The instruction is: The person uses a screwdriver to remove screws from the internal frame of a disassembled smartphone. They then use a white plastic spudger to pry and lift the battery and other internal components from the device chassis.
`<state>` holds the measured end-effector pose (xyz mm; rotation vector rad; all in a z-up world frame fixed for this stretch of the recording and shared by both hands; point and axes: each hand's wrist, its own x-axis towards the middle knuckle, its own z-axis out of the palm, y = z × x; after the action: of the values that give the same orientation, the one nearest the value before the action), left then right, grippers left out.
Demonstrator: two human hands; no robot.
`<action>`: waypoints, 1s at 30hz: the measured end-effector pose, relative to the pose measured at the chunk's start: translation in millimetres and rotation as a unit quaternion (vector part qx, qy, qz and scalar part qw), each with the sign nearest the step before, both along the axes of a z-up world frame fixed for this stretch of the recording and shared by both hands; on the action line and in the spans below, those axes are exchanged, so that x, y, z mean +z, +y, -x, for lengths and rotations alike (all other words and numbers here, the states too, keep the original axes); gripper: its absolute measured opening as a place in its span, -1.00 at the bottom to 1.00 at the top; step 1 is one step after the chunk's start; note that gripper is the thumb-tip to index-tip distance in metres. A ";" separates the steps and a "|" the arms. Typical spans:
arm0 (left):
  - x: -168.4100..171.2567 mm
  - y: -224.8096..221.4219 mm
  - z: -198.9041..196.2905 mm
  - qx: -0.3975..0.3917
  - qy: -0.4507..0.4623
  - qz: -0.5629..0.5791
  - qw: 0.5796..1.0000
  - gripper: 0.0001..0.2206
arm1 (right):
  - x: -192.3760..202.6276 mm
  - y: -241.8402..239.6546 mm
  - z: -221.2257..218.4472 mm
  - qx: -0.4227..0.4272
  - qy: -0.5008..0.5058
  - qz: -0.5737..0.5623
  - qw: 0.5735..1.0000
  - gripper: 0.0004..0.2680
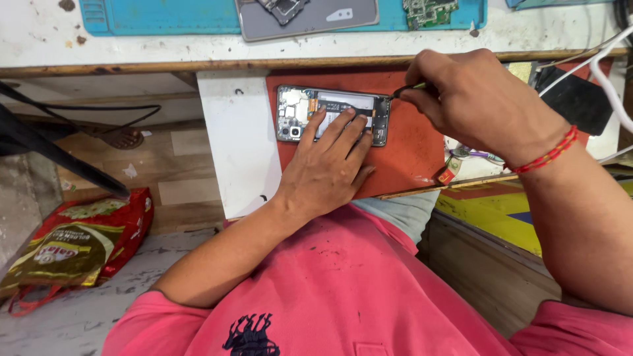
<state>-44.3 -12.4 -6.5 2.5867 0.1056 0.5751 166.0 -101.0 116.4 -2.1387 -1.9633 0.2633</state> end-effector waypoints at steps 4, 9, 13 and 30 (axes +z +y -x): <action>0.4 0.6 -2.2 -0.002 0.002 -0.005 1.000 -0.56 | -9.8 0.9 -2.1 -0.102 -0.032 0.028 0.994 -0.75; 0.7 1.4 -2.2 -0.003 0.004 0.007 1.000 -0.57 | -13.5 6.3 -6.7 0.022 -0.030 0.051 0.998 -0.85; 5.5 1.3 -2.5 -0.007 0.016 0.007 1.000 -0.57 | -1.7 6.9 -5.8 0.009 -0.020 0.103 0.994 -0.85; 16.9 67.1 -116.1 -0.238 0.021 0.259 0.936 -0.75 | -53.0 -27.5 -26.7 -0.076 -0.036 -0.085 0.993 -0.82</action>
<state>71.8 54.6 10.4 2.0034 -0.3106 0.2622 192.6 -128.5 63.4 -2.1987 -1.7769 -0.0069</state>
